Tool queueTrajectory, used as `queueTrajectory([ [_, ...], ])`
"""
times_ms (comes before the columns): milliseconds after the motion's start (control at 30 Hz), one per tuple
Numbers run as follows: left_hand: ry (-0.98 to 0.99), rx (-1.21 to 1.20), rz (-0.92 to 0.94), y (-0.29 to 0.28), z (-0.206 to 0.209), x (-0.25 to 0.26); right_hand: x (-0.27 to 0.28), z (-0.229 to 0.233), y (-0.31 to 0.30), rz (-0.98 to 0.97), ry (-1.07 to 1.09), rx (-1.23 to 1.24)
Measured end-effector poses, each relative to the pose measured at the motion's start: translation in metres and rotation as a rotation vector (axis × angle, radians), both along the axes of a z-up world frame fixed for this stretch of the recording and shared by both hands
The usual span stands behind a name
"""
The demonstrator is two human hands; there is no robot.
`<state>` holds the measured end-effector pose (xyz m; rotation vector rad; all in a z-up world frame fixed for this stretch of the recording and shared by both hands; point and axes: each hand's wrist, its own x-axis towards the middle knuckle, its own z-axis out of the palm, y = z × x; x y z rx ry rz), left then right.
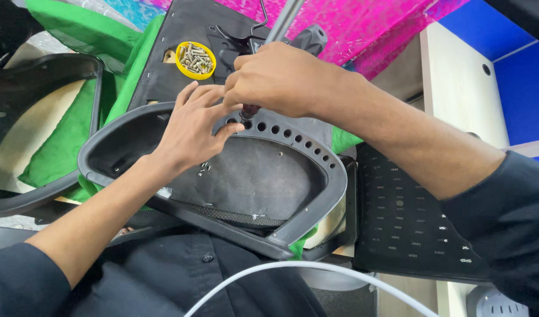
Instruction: The person uses a screwdriver to remove multiple screws from a black plastic chair frame component. They systematically unscrew fasteners along the edge of the frame and place them aside, then lift the detached frame piece away from the chair base.
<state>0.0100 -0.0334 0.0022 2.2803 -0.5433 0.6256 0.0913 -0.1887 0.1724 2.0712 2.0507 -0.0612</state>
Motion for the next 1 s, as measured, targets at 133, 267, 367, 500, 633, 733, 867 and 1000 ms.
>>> queueTrajectory([
  [133, 0.034, -0.005, -0.021, -0.006, -0.004, 0.009, -0.002, 0.002, -0.003, -0.097, -0.085, -0.002],
  [267, 0.045, -0.018, -0.037, -0.007, -0.006, 0.012, -0.005, 0.014, -0.006, -0.318, 0.115, -0.065],
  [367, 0.046, 0.005, -0.038, -0.009, -0.006, 0.012, -0.008, 0.029, -0.004, -0.473, 0.241, -0.116],
  [500, 0.085, 0.021, -0.027, -0.01, -0.004, 0.013, -0.016, 0.043, 0.0, -0.883, 0.224, -0.361],
  [633, 0.054, 0.038, -0.038, -0.008, -0.002, 0.015, -0.023, 0.041, 0.004, -1.041, 0.456, -0.27],
  [733, 0.017, 0.083, -0.021, 0.002, 0.001, 0.011, -0.022, 0.036, 0.006, -1.137, 0.556, -0.247],
  [867, 0.0, 0.122, 0.079, 0.024, 0.005, -0.001, -0.019, 0.035, 0.007, -1.244, 0.592, -0.274],
  [1000, 0.025, 0.306, 0.294, 0.041, 0.007, -0.008, -0.023, 0.033, 0.012, -1.281, 0.649, -0.272],
])
